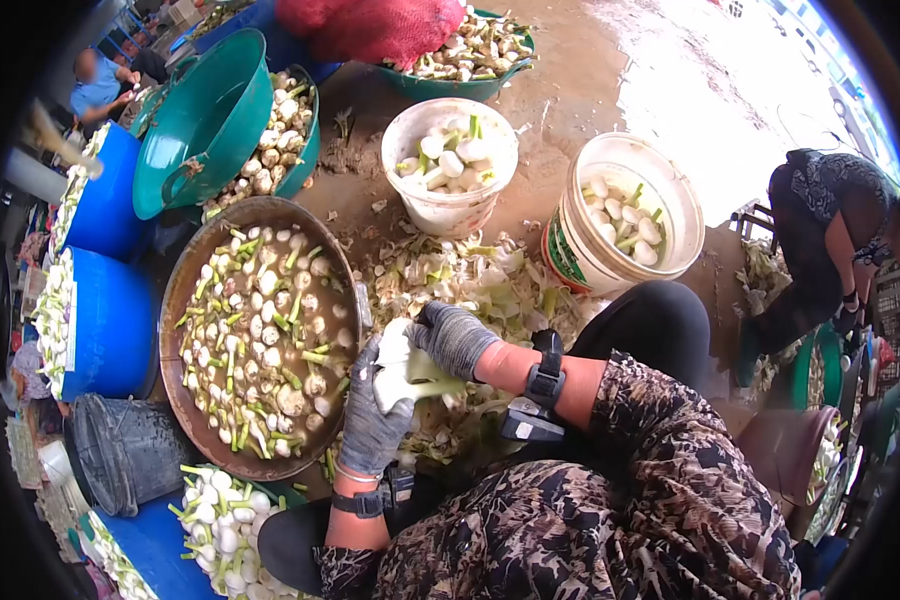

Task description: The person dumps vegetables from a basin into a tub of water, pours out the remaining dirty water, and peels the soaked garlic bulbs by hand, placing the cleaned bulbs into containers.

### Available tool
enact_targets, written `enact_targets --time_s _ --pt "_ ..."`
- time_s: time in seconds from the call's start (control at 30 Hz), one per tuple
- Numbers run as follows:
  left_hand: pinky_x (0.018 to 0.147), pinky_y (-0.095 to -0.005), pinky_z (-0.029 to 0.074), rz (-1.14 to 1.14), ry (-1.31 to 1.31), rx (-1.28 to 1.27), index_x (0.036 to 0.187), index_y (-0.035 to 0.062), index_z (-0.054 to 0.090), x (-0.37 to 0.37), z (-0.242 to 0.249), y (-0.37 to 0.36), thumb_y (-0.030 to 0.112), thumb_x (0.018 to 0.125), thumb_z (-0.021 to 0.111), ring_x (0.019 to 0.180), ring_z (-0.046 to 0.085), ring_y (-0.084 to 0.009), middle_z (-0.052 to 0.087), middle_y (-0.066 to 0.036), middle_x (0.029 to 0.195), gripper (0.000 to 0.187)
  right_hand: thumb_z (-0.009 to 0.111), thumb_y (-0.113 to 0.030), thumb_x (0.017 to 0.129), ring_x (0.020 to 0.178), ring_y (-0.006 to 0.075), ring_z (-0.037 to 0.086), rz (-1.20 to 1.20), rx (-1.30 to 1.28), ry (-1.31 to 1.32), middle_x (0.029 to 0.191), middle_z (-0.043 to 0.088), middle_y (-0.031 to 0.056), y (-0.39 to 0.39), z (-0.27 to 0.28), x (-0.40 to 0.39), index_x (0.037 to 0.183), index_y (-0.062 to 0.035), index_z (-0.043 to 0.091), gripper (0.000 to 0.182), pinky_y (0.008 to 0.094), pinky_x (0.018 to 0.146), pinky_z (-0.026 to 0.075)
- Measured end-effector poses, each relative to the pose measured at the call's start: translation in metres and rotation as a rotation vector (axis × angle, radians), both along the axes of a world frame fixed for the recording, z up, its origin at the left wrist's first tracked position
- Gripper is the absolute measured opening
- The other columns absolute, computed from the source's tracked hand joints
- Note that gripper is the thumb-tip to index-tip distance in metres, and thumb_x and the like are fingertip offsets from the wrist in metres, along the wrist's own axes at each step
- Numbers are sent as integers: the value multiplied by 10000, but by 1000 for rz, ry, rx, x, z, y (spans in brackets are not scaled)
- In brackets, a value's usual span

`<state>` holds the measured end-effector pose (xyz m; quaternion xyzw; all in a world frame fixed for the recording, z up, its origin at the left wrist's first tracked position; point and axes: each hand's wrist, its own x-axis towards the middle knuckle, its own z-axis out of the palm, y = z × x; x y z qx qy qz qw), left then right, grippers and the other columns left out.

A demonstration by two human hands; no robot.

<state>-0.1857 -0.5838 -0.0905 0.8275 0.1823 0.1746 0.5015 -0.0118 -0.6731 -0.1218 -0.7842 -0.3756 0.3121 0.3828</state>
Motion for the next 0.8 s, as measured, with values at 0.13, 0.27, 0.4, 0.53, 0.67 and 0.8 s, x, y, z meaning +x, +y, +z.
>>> enact_targets --time_s 0.13,0.27,0.4,0.53,0.67,0.8 --pt "921 -356 485 46 -160 -625 1316 1 470 -8 -6 4 347 882 599 1069 583 -236 575 -134 1197 570 614 -297 876 811 419 631 235 -107 -170 829 652 234 -4 -21 13 928 -15 619 286 455 725 503" --pt "404 -253 426 449 -170 -1149 1059 80 551 -8 -42 12 437 934 492 539 570 -164 616 -63 820 384 593 -268 858 814 409 649 355 -270 -219 841 670 205 -13 8 -24 945 -41 635 246 471 724 518" --pt "385 -251 382 849 -337 -1267 942 105 559 -8 -31 37 446 924 452 481 519 -152 580 -44 709 358 591 -317 873 839 393 658 684 -406 -250 871 680 192 -27 9 -41 1028 -25 623 331 473 753 523" --pt "394 -260 392 832 -193 -930 939 94 574 0 -19 33 460 954 414 499 545 -162 601 -56 732 400 615 -451 889 879 362 655 324 48 -411 887 680 172 -19 24 -28 1090 -22 605 474 432 790 512" --pt "759 -351 454 589 -94 -225 926 17 571 6 -46 -2 271 1017 383 771 555 -212 594 -93 839 329 671 -297 887 773 392 613 286 221 2 828 649 189 6 51 -30 998 -46 609 281 400 691 501" --pt "761 -369 456 730 -103 -368 885 21 554 13 -30 4 168 1003 424 764 558 -212 600 -93 816 230 636 -250 912 738 376 618 113 254 -322 800 642 170 23 60 0 960 -60 611 197 416 645 497"
